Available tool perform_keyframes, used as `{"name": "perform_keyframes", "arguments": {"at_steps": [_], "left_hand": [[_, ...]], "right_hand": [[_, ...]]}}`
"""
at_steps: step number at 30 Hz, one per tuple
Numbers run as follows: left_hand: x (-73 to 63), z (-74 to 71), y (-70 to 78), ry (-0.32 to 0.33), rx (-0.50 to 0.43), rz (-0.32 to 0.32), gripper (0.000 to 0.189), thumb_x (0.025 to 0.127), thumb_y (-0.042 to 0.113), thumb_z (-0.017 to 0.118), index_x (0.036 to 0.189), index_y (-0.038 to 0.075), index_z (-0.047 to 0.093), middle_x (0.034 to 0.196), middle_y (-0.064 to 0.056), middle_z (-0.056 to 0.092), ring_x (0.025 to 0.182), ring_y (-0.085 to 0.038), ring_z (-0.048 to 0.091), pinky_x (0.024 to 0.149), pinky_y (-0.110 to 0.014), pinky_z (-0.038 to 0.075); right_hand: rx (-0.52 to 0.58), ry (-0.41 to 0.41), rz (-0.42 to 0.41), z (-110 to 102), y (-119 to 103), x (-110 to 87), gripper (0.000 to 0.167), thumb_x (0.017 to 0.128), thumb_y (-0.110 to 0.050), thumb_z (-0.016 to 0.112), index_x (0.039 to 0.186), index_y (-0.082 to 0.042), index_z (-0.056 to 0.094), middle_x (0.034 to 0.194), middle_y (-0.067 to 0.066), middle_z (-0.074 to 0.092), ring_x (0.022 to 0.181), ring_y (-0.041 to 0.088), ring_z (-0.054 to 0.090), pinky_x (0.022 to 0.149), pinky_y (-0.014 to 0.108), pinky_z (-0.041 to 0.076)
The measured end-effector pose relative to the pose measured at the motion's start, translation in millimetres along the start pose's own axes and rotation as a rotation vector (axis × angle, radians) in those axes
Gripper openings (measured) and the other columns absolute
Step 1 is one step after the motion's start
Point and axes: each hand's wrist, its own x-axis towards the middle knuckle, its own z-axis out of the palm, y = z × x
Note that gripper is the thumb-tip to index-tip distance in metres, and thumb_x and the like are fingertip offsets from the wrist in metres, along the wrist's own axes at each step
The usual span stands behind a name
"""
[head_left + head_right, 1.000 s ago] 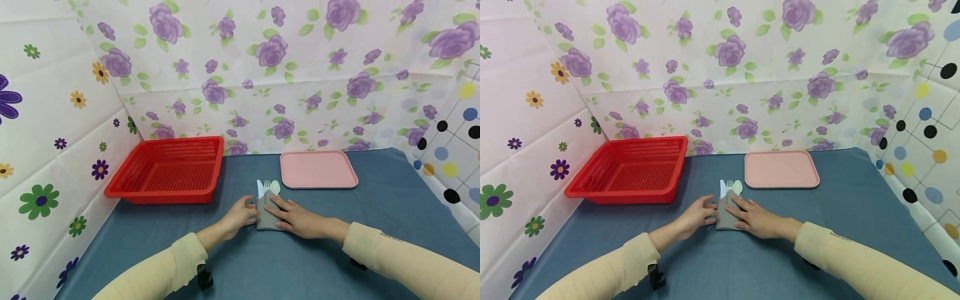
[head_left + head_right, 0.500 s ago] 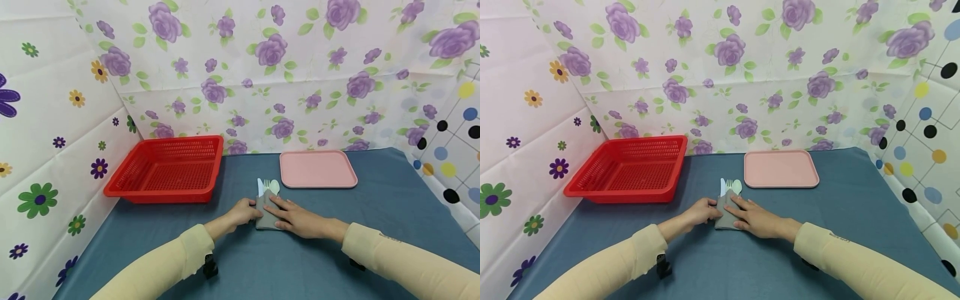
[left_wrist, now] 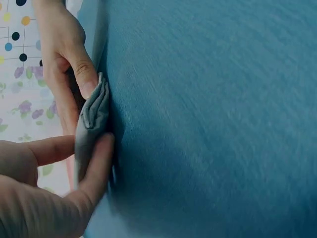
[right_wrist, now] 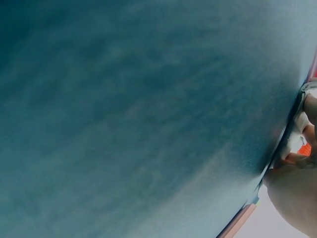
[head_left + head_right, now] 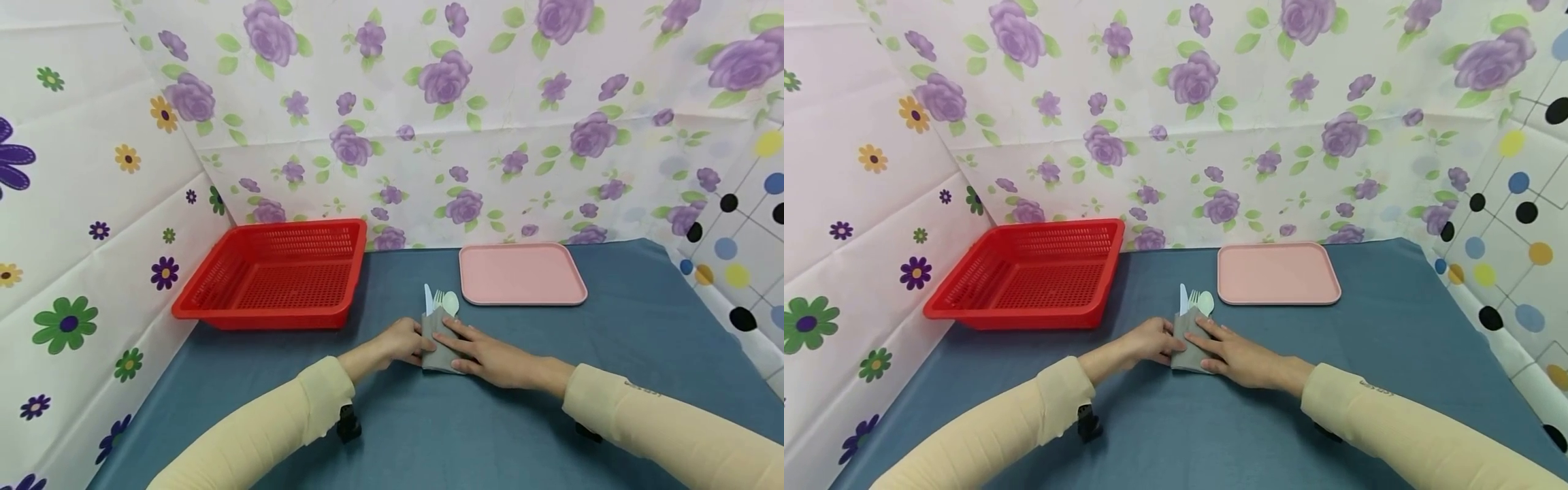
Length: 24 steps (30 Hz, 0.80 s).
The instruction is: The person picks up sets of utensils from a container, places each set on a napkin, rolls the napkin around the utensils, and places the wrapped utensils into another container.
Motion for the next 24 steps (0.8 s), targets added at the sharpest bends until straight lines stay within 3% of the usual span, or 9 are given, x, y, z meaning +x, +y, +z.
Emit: {"name": "perform_keyframes", "arguments": {"at_steps": [5, 10, 19, 24], "left_hand": [[2.5, 2.2, -6.5, -0.034, -0.126, -0.004, 0.030, 0.096, 0.006, 0.069, 0.122, -0.010, 0.065, 0.106, -0.016, 0.073, 0.094, -0.020, 0.072, 0.088, -0.038, 0.060], [2.5, 5.1, -11.4, -0.071, -0.140, 0.037, 0.037, 0.096, 0.008, 0.070, 0.128, -0.007, 0.064, 0.111, -0.014, 0.074, 0.093, -0.016, 0.071, 0.089, -0.035, 0.058], [-1.0, 9.8, -7.1, 0.008, -0.083, 0.084, 0.041, 0.095, 0.005, 0.072, 0.132, -0.007, 0.061, 0.114, -0.015, 0.071, 0.098, -0.022, 0.071, 0.088, -0.038, 0.060], [-0.8, 11.2, -10.5, 0.005, -0.136, 0.099, 0.045, 0.095, 0.006, 0.071, 0.136, -0.008, 0.057, 0.115, -0.014, 0.071, 0.096, -0.019, 0.069, 0.087, -0.035, 0.058]], "right_hand": [[0.000, -0.008, -0.002, 2, 1, 1.2, 0.062, 0.111, -0.037, 0.050, 0.167, -0.024, 0.026, 0.175, 0.009, 0.006, 0.157, 0.042, 0.014, 0.117, 0.065, 0.031], [-0.001, 0.000, -0.024, 2, 1, 3.2, 0.062, 0.111, -0.037, 0.051, 0.167, -0.023, 0.027, 0.175, 0.011, 0.008, 0.157, 0.043, 0.017, 0.115, 0.066, 0.033], [0.003, 0.024, -0.037, -2, 4, 4.3, 0.064, 0.109, -0.035, 0.056, 0.166, -0.026, 0.029, 0.175, 0.006, 0.010, 0.158, 0.039, 0.014, 0.117, 0.064, 0.033], [0.016, 0.029, -0.043, -2, 4, 4.1, 0.064, 0.109, -0.036, 0.056, 0.166, -0.026, 0.029, 0.175, 0.006, 0.011, 0.157, 0.039, 0.017, 0.117, 0.063, 0.032]]}}
